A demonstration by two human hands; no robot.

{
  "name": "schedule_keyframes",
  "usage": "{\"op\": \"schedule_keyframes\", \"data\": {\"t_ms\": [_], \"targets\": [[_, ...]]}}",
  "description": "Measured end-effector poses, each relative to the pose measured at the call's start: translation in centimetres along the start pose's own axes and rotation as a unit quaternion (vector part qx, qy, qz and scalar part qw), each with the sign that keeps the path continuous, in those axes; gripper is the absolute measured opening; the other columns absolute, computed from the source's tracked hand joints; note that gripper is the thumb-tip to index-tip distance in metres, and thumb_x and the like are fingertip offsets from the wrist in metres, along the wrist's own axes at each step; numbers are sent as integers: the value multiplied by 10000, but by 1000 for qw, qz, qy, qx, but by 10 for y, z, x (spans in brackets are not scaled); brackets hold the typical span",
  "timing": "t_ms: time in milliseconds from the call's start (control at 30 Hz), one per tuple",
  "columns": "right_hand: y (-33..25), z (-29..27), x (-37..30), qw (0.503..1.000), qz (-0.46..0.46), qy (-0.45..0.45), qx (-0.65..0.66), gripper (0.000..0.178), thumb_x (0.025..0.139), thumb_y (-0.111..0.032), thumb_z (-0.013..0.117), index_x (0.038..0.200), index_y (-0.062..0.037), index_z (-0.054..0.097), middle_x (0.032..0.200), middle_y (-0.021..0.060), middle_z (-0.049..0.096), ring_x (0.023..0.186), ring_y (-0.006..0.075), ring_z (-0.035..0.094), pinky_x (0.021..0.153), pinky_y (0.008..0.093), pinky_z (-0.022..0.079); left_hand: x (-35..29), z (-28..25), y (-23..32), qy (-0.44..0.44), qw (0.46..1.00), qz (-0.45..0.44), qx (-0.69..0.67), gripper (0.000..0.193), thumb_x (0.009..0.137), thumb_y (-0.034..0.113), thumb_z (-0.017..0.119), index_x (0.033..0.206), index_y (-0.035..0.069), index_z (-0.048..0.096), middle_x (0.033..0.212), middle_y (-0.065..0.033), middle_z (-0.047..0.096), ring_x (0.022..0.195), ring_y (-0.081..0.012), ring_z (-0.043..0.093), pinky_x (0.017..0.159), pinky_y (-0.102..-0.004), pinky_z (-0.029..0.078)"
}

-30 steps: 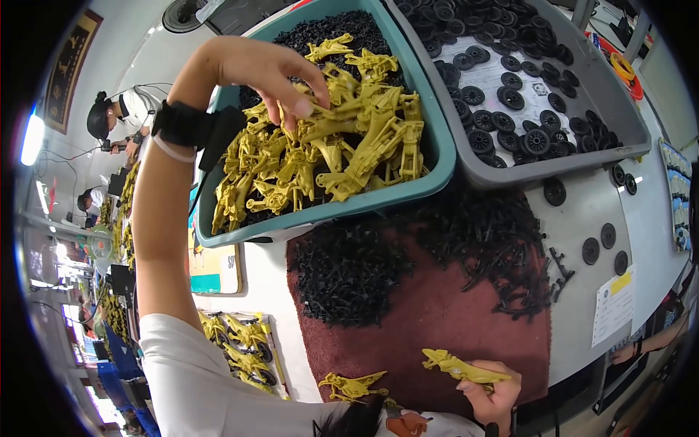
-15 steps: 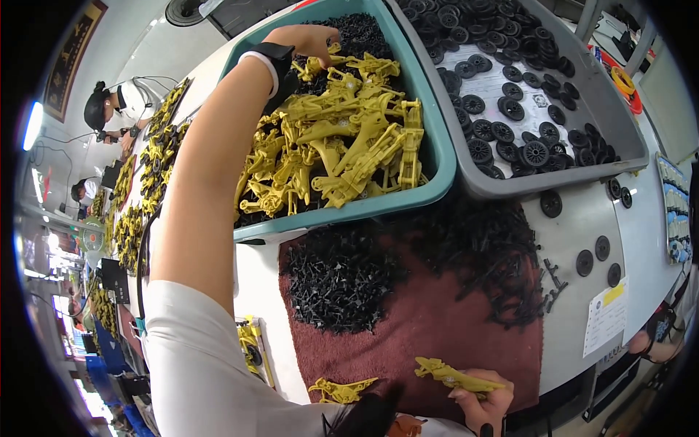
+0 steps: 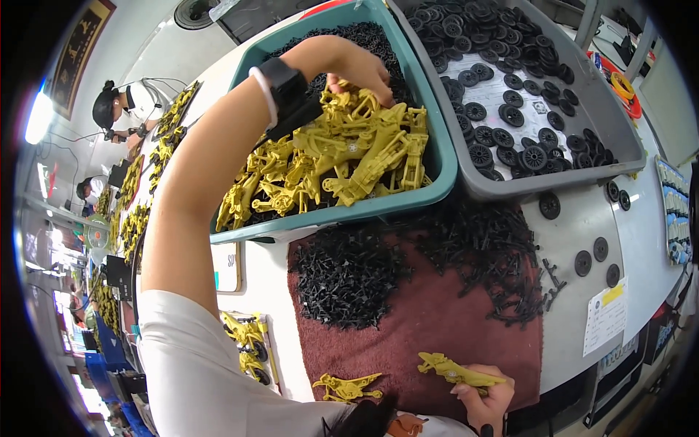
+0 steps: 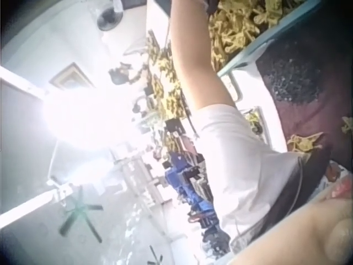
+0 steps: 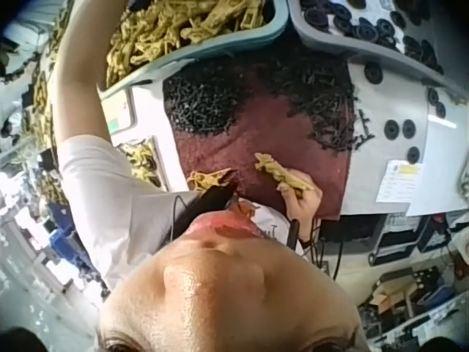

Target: Assembling plastic toy motorcycles from frame and wheel components on a factory assembly line.

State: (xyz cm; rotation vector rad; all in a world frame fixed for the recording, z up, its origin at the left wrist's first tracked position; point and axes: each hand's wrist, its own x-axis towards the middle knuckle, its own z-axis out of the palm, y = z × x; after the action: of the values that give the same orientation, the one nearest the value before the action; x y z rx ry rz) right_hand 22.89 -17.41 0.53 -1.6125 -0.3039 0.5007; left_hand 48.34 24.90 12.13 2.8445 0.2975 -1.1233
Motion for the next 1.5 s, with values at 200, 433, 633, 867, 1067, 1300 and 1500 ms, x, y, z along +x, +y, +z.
{"op": "schedule_keyframes", "data": {"t_ms": [200, 433, 633, 867, 1067, 1300, 1500], "targets": [[1, 2, -4, 999, 16, 24, 22, 324, 810, -163, 733, 917, 115, 603, 702, 109, 668, 574, 101, 609, 529, 208, 474, -71, 34, -22, 81, 995, 38, -51, 522, 933, 497, 398, 1126, 39, 556, 1131, -104, 449, 826, -191, 553, 577, -303, 521], [4, -2, 3, 1000, -8, -11, -4, 321, 820, -158, 721, 939, 115, 600, 683, 88, 655, 576, 85, 591, 517, 201, 455, -99, 105, -26, 212, 966, 118, 86, 549, 1005, 404, 282, 1327, -41, 285, 1405, -190, 250, 1242, -368, 417, 957, -410, 456], [-3, 4, 11, 999, 21, -7, 43, 242, 831, -83, 664, 955, 112, 596, 723, 114, 662, 582, 97, 604, 524, 202, 477, -104, 102, -27, 223, 960, 120, 122, 596, 995, 427, 301, 1341, -58, 274, 1470, -201, 190, 1274, -394, 383, 1033, -430, 372], [-2, -3, 3, 999, -19, -9, 44, 198, 789, 5, 678, 978, 47, 635, 768, 79, 687, 636, 79, 620, 573, 217, 485, -126, 73, -3, 198, 980, 17, -21, 710, 881, 489, 551, 1415, 93, 302, 1372, -203, 384, 1186, -378, 491, 1008, -461, 388], [-3, 9, -8, 987, -151, 30, -44, 162, 759, 13, 719, 901, 23, 642, 792, 78, 681, 667, 75, 599, 588, 211, 476, -150, 114, -3, 310, 945, 3, 100, 571, 916, 412, 551, 1346, 57, 430, 1342, -165, 473, 1190, -310, 502, 990, -393, 410], [-20, 0, -24, 804, -471, 92, -352, 306, 685, -61, 725, 985, -15, 682, 656, 4, 539, 512, 163, 458, 486, 292, 355, -316, 237, 159, 254, 887, 201, -329, 673, 779, 453, 723, 1193, -37, 523, 1102, -151, 620, 979, -235, 630, 841, -342, 493], [-13, 32, -38, 807, -548, -29, -216, 293, 726, -68, 660, 1011, -1, 662, 702, 39, 515, 564, 171, 470, 484, 292, 346, -302, 348, 187, 276, 784, 231, -506, 762, 723, 256, 810, 1302, -31, 406, 1239, -162, 528, 1162, -236, 522, 974, -341, 412]]}}
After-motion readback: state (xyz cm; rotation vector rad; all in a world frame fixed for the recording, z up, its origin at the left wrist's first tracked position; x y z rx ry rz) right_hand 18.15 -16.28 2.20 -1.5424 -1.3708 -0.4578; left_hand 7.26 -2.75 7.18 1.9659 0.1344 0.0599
